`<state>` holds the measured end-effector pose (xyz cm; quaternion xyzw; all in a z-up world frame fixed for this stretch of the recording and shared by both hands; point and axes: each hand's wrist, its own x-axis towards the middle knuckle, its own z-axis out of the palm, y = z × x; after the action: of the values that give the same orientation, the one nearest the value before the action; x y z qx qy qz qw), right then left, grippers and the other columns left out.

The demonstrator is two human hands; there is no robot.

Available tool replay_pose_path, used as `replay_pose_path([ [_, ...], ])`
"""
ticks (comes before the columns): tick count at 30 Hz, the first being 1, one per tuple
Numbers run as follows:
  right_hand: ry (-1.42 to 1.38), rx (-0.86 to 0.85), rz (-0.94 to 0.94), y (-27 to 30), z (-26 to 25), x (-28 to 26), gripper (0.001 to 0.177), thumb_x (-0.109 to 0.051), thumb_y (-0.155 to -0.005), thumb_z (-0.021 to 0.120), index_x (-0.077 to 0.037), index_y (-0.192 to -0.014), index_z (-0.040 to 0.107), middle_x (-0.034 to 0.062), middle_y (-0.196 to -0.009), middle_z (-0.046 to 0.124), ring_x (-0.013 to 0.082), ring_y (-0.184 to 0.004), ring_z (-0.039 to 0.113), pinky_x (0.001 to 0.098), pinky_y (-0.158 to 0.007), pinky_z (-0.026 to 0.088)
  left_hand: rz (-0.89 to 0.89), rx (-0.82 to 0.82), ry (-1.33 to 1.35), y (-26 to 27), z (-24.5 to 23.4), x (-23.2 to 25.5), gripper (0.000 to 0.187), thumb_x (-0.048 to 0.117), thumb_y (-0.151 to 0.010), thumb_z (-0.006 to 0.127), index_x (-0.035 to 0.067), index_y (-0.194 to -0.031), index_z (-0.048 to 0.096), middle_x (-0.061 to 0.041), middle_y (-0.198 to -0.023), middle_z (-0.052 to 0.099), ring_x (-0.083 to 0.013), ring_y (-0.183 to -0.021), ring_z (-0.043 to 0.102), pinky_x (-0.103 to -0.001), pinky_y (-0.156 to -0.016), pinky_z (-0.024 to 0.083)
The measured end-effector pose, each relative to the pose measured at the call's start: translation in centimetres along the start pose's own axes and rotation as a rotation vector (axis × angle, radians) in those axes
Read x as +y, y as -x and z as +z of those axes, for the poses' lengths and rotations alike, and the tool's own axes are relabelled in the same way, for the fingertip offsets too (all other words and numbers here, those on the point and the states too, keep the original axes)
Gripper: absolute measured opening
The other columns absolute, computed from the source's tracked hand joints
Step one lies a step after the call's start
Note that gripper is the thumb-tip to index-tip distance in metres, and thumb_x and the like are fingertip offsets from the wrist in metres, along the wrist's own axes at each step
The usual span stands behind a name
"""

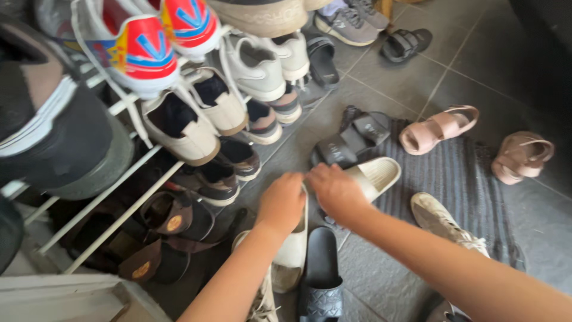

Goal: The person organizes a collection of shoes by picking up various pairs from the floor and placing them onto a white multi-tiered shoe rack. The person handles sneakers, sandals, and slides, arranging them neatly on the shelves.

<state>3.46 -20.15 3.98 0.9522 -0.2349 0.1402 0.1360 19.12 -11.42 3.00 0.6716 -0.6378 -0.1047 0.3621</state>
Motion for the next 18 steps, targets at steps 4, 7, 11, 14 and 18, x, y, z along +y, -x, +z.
replay_pose_path([
  [4, -0.188, 0.098, -0.206, -0.8, 0.2, -4.9, 0.048, -0.017, -0.071, 0.064, -0.003, -0.117, 0.064, 0.0099, -0.115, 0.065, 0.0286, -0.113, 0.065, 0.0429, -0.097, 0.053, -0.209, -0.091, -0.082, 5.6, -2.7, -2.7, 0.034, 0.013, -0.084, 0.071, 0.007, -0.116, 0.064, -0.014, -0.113, 0.067, -0.0388, -0.105, 0.063, -0.049, -0.086, 0.052],
  [7, -0.357, -0.114, -0.297, -1.7, -0.5, -8.4, 0.042, -0.018, -0.081, 0.066, -0.001, -0.12, 0.064, 0.0129, -0.122, 0.065, 0.031, -0.109, 0.064, 0.0434, -0.091, 0.054, -0.257, -0.06, -0.131, 8.9, -4.1, -4.2, 0.033, 0.012, -0.082, 0.071, 0.007, -0.115, 0.065, -0.014, -0.113, 0.067, -0.0384, -0.107, 0.064, -0.049, -0.088, 0.052],
  [11, -0.539, -0.72, -0.312, -1.7, -1.7, -12.8, 0.04, -0.034, -0.095, 0.065, -0.013, -0.129, 0.064, 0.0108, -0.123, 0.065, 0.0326, -0.106, 0.065, 0.0448, -0.09, 0.054, -0.423, -0.141, -0.129, 13.1, -5.4, -5.2, 0.027, 0.01, -0.089, 0.061, 0.01, -0.116, 0.067, -0.012, -0.119, 0.068, -0.0357, -0.114, 0.064, -0.046, -0.095, 0.052],
  [14, -0.693, -0.488, -0.501, 0.6, -2.2, -15.6, 0.06, -0.044, -0.079, 0.079, -0.001, -0.119, 0.064, 0.0176, -0.123, 0.064, 0.0371, -0.112, 0.062, 0.0459, -0.088, 0.053, -0.415, -0.177, -0.015, 16.6, -5.8, -5.0, 0.038, 0.005, -0.09, 0.054, 0.01, -0.127, 0.063, -0.011, -0.135, 0.062, -0.0369, -0.12, 0.06, -0.045, -0.098, 0.05],
  [18, -0.542, -0.324, -0.53, 3.8, -1.1, -18.4, 0.079, -0.044, -0.055, 0.086, 0.004, -0.114, 0.064, 0.0214, -0.121, 0.064, 0.0413, -0.117, 0.06, 0.0455, -0.084, 0.056, -0.436, -0.267, -0.031, 19.0, -4.6, -4.9, 0.067, -0.001, -0.084, 0.053, 0.01, -0.15, 0.047, -0.01, -0.159, 0.044, -0.0403, -0.119, 0.055, -0.046, -0.098, 0.046],
])
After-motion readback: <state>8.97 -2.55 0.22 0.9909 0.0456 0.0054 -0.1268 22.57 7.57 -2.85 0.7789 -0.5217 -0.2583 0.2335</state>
